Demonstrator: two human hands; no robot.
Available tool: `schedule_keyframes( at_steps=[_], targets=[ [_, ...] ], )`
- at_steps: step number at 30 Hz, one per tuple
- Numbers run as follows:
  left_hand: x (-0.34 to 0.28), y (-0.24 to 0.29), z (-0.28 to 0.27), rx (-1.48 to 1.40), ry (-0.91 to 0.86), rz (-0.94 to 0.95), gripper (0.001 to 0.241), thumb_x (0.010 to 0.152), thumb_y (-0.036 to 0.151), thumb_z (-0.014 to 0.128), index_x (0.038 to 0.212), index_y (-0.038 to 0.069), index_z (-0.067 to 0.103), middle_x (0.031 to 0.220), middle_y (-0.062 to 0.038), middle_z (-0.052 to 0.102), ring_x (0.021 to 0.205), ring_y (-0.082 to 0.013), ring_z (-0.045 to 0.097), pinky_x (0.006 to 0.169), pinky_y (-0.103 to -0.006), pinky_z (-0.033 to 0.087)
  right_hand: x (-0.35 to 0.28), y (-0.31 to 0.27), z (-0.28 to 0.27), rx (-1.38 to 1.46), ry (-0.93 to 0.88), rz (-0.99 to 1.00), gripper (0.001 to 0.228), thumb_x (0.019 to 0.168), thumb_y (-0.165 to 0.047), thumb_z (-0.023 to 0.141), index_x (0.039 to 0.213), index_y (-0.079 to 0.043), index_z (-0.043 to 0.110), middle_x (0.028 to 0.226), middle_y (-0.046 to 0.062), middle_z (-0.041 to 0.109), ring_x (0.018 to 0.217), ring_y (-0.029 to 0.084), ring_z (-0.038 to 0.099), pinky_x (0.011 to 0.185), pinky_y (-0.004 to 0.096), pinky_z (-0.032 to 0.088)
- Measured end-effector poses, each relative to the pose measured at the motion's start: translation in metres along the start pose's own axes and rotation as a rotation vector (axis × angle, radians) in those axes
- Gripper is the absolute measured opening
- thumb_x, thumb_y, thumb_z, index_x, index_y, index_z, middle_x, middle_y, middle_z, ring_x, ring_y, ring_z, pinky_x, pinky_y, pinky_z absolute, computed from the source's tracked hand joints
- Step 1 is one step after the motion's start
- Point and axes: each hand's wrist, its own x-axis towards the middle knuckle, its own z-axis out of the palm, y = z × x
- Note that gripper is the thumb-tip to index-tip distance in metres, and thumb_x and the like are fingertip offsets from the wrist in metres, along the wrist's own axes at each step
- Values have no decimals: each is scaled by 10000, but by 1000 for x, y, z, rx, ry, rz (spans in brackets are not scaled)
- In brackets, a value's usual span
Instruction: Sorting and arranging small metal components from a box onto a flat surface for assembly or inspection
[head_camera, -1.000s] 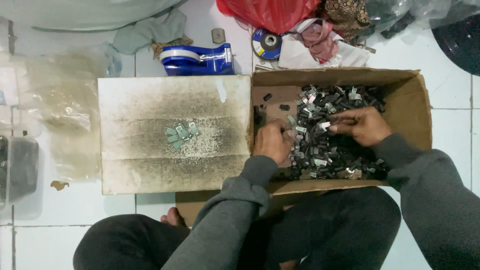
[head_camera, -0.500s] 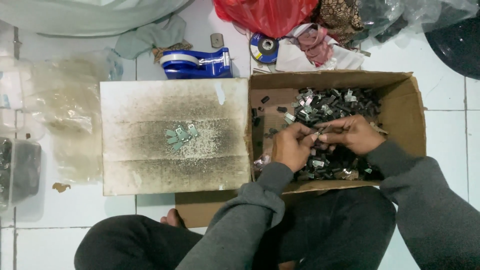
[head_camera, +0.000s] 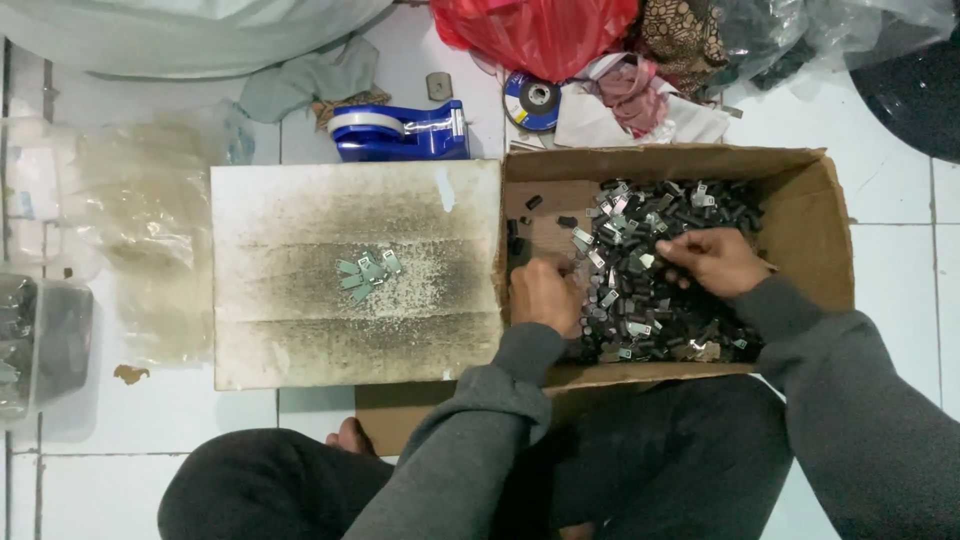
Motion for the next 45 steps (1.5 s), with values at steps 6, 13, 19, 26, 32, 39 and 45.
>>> schedule_keyframes(
  at_steps=[6,13,19,26,32,39,45],
  targets=[
    [2,-19,18,75,-58,-75,209,941,163,622,1018,152,816,922,-214,774,846,-405,768,626,-503,642,65,46,4,-696,238,-375,199,874,-320,878,1065,-281,833,919,43,792,927,322,750,774,421,606],
    [6,21,6,143,-42,-67,295,934,104,583,1173,90,757,922,-263,751,875,-451,757,699,-557,643,110,38,23,-1003,136,-445,254,917,-271,808,1146,-161,819,954,175,780,871,447,725,685,525,658],
    [33,16,17,221,-134,10,474,971,131,558,1444,129,583,1081,-253,757,1033,-445,745,860,-562,619,91,41,21,-996,29,-528,282,922,-153,780,1202,-119,790,1036,206,734,927,489,699,731,582,659],
    [45,6,41,471,-17,270,215,916,94,572,984,33,766,771,-210,731,722,-378,760,577,-510,628,76,50,-9,-678,75,-610,210,785,-191,838,994,-190,817,963,101,750,944,370,721,799,471,607],
    [47,5,42,541,0,273,179,892,72,606,833,44,772,692,-176,697,677,-350,746,555,-478,619,58,49,-30,169,-93,-117,214,730,-1,572,911,3,687,725,252,671,688,352,689,548,375,482],
    [32,5,34,476,-78,205,147,901,48,612,848,-20,732,697,-206,695,685,-333,741,558,-464,614,46,30,3,-372,35,-226,164,841,-189,812,1001,-168,845,947,214,777,972,448,715,699,517,587],
    [20,5,32,314,-208,95,252,971,190,622,867,-16,725,704,-236,686,703,-321,738,548,-420,601,61,37,23,-1050,-65,-187,288,812,-274,825,1052,-115,825,984,197,799,953,445,756,773,529,658]
  ],
)
